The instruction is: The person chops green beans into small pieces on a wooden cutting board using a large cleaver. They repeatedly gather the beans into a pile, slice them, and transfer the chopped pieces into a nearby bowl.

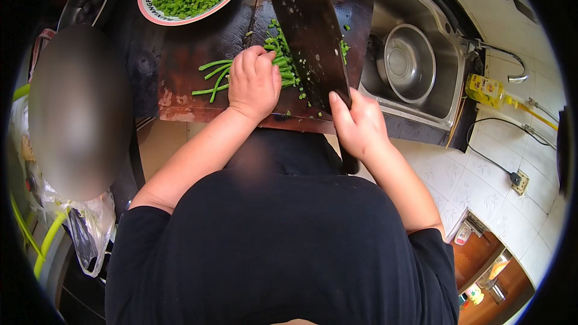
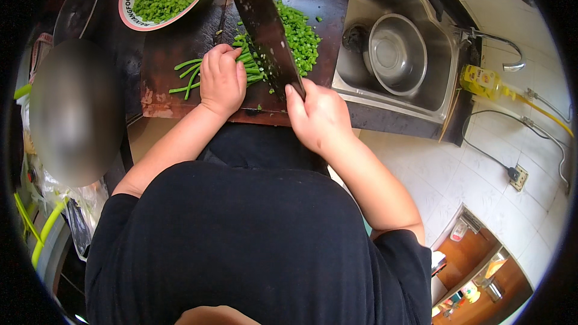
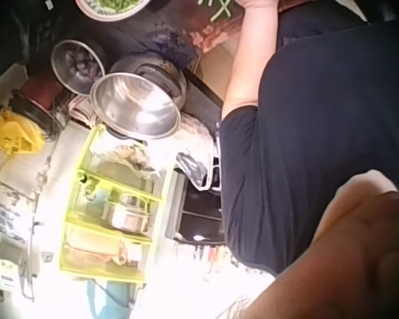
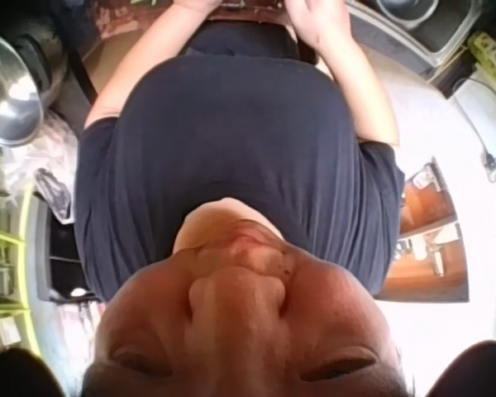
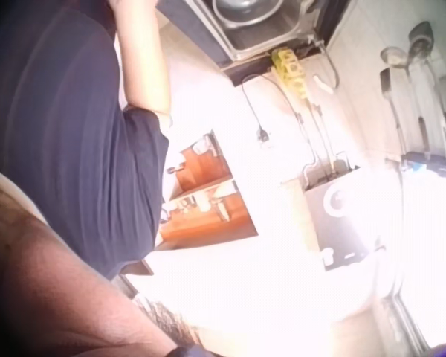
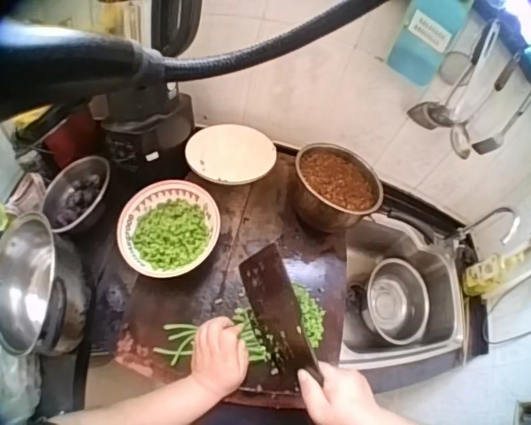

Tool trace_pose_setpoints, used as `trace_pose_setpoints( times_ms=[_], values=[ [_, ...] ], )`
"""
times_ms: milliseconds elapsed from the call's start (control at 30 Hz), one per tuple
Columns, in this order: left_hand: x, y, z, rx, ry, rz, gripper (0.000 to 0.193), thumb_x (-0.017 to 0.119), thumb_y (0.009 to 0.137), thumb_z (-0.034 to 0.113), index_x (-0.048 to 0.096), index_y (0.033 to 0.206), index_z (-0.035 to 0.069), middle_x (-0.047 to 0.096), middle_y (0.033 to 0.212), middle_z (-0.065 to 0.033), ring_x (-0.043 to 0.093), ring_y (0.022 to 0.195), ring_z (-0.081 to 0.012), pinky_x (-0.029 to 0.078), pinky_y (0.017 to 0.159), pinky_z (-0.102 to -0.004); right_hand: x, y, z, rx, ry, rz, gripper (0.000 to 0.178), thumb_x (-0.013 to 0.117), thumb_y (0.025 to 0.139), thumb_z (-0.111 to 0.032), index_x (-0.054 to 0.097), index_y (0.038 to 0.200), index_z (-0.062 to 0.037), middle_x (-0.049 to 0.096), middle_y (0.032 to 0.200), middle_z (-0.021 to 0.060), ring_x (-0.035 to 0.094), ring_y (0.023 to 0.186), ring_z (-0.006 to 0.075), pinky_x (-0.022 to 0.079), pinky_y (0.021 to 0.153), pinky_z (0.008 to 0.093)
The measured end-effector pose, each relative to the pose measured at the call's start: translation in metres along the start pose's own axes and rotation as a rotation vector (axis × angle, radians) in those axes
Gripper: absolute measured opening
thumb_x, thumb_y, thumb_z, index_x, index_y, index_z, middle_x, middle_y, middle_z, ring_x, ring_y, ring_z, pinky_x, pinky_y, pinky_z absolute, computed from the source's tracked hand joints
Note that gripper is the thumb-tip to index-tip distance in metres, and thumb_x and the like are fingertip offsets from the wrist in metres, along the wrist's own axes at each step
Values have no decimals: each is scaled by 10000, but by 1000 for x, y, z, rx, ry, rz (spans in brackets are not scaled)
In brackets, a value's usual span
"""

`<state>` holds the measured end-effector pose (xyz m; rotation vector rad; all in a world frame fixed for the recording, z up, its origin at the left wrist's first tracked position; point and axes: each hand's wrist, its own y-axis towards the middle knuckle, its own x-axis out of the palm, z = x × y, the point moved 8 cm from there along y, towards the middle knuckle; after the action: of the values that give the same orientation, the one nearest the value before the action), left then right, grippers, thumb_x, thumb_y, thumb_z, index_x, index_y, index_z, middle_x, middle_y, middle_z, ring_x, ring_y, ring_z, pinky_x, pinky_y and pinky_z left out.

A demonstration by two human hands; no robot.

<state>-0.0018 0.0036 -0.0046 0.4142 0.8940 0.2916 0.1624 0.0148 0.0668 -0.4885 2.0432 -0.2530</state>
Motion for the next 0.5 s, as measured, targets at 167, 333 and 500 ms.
trace_pose_setpoints(
  times_ms=[167,333,500],
  values=[
    [-2,-1,0,-10,27,24,288,608,756,64,486,1015,29,514,993,-150,503,912,-339,412,819,-430,-4,-18,-14,-78,-80,-45,259,512,896,-279,610,888,-40,622,714,201,611,692,396,486,632,468],
    [-1,0,1,10,22,20,279,617,744,61,480,986,35,515,976,-147,503,894,-339,415,802,-428,4,-14,-18,-26,-126,-106,260,507,893,-265,615,879,-29,626,721,214,613,698,400,491,642,473],
    [4,-1,-1,4,51,-3,298,647,711,107,505,969,64,500,976,-118,505,910,-318,413,810,-420,24,19,-20,36,-154,-140,301,491,898,-283,621,908,-12,618,785,254,590,802,437,469,719,480]
  ],
)
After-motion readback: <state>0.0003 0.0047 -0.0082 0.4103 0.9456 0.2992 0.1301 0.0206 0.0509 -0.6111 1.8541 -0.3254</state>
